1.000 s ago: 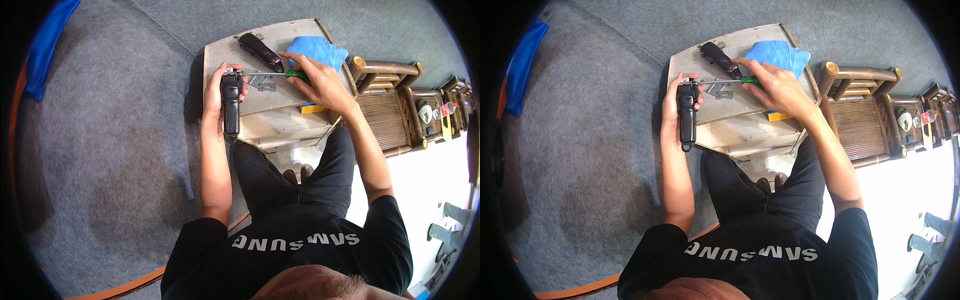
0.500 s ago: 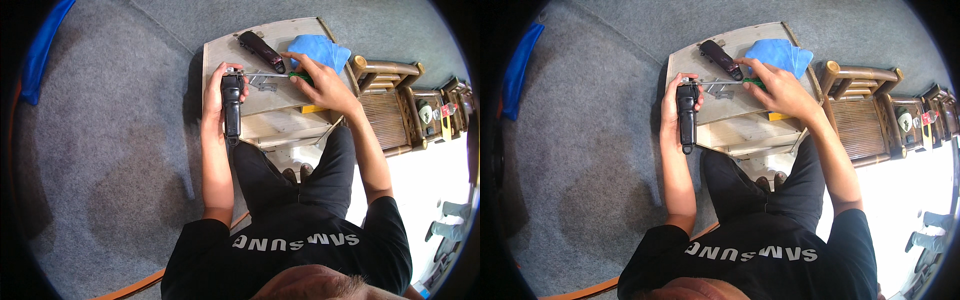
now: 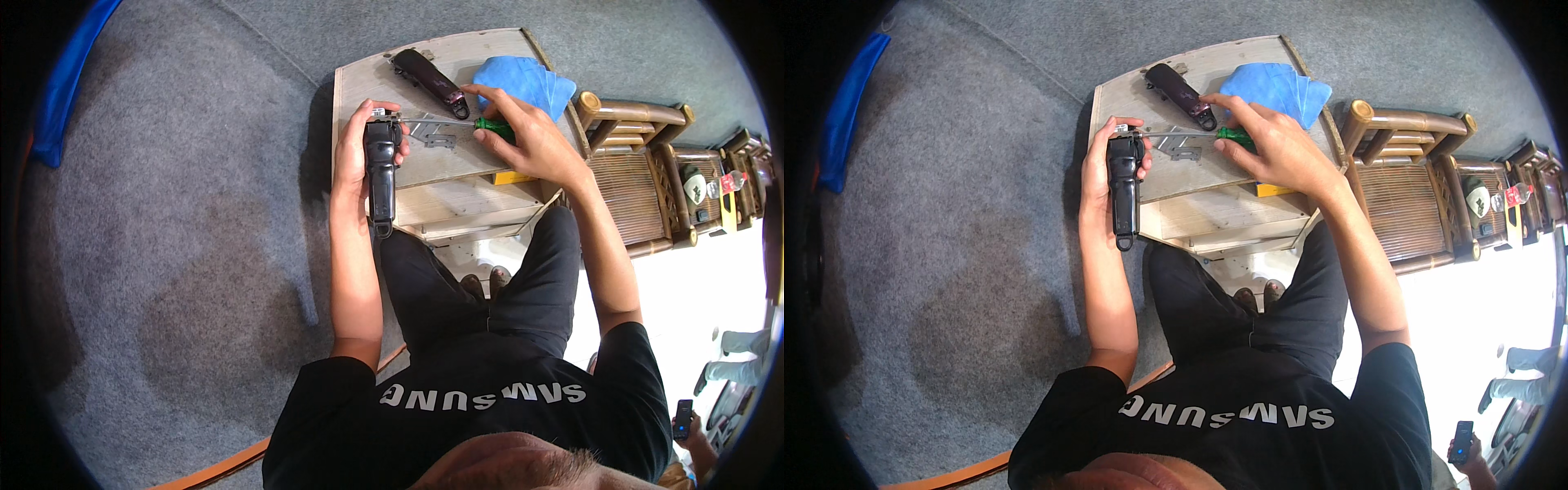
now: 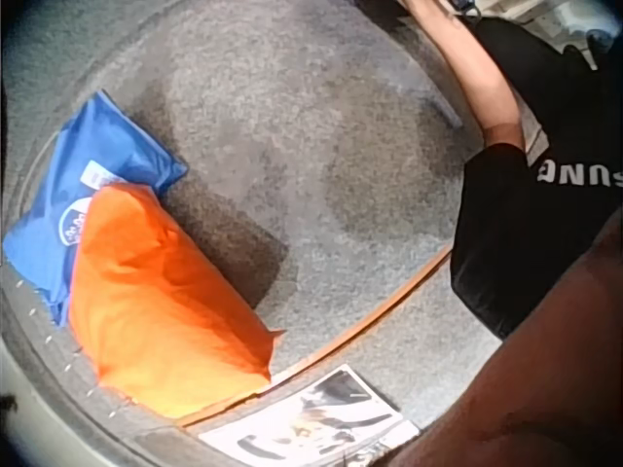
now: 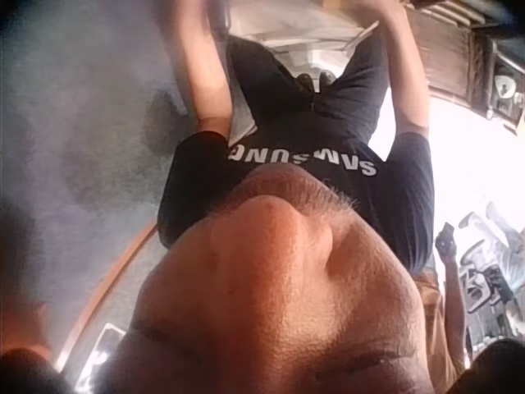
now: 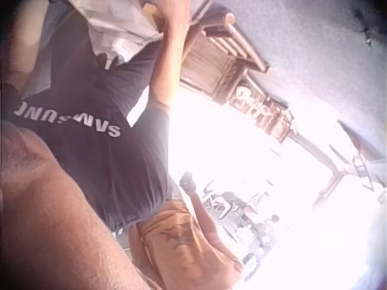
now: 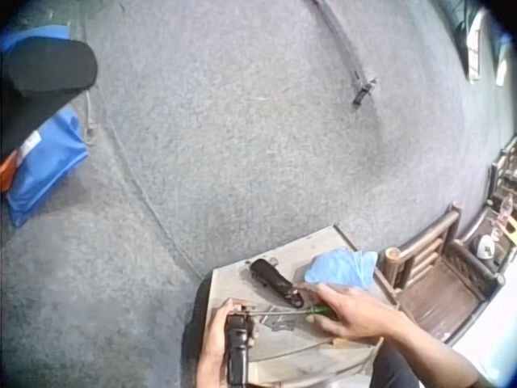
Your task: The person disassembles hair clippers by using a screwdriver to remove screws from the casing and blade assembly, then pries open the housing to reveal the internal components.
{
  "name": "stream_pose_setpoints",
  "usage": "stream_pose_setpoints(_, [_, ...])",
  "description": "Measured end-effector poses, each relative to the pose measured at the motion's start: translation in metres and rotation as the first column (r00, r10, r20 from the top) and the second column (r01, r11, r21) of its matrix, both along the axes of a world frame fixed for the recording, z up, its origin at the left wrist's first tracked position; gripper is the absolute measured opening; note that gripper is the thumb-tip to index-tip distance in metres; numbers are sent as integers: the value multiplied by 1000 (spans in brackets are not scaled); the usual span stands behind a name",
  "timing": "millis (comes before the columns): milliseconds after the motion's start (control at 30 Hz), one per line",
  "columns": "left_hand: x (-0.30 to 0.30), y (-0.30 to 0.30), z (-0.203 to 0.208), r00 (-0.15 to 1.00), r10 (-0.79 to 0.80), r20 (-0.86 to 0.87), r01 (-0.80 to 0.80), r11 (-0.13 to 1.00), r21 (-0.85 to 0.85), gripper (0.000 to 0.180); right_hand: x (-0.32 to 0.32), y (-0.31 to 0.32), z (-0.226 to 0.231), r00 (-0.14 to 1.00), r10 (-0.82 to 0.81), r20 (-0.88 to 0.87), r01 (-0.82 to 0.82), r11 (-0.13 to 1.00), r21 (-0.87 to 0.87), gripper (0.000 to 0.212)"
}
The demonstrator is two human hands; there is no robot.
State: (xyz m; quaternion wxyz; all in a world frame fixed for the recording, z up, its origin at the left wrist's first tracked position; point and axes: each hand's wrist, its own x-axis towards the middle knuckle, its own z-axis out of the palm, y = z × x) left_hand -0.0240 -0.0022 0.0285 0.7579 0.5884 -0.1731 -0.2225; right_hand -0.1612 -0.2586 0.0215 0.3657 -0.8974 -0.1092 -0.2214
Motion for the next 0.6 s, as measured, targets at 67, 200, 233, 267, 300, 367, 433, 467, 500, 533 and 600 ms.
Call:
stream_pose_setpoints(67, [0, 1, 0, 1000, -1, 7, 1, 1000, 2, 50, 0, -1, 0, 1000, 7, -6, -7, 1000, 12, 63])
stream_pose_setpoints(200, [2, 2, -1, 1000, -3, 9, 3, 1000, 8, 50, 1, -1, -2, 998, 20, 64, -19, 1000, -9, 62])
stream_pose_setpoints(233, [2, 2, -1, 1000, -3, 14, 3, 1000, 12, 50, 1, -1, -3, 998, 19, 63, -19, 1000, -10, 62])
stream_pose_setpoints(267, [2, 1, -1, 1000, -3, 13, 3, 1000, 11, 50, 2, -1, -5, 994, 26, 102, -25, 1000, -19, 62])
stream_pose_setpoints(300, [2, 1, -1, 1000, -9, 11, 9, 1000, 6, 50, 3, -1, -6, 990, 34, 140, -30, 999, -29, 61])
stream_pose_setpoints(367, [1, 1, -1, 1000, -15, 9, 15, 1000, 0, 50, 3, -2, -7, 992, 35, 119, -32, 999, -25, 61])
stream_pose_setpoints(433, [-1, 0, 0, 1000, 8, 1, -8, 1000, 0, 50, 3, -2, -6, 995, 37, 98, -35, 999, -21, 62])
stream_pose_setpoints(467, [-1, 0, -1, 1000, 9, 2, -9, 1000, 0, 50, 3, -2, -5, 997, 33, 63, -34, 999, 8, 66])
stream_pose_setpoints(500, [0, 1, -1, 1000, 5, -3, -5, 1000, -7, 50, 2, -1, -4, 999, 31, 27, -32, 999, 35, 70])
stream_pose_setpoints(533, [0, 1, -1, 1000, 0, -8, 0, 1000, -14, 50, 2, -1, -3, 999, 32, 28, -33, 999, 36, 70])
stream_pose_setpoints(600, [1, 2, -2, 1000, -5, -5, 5, 1000, -13, 50, 1, -1, -1, 1000, 13, -3, -13, 1000, 19, 71])
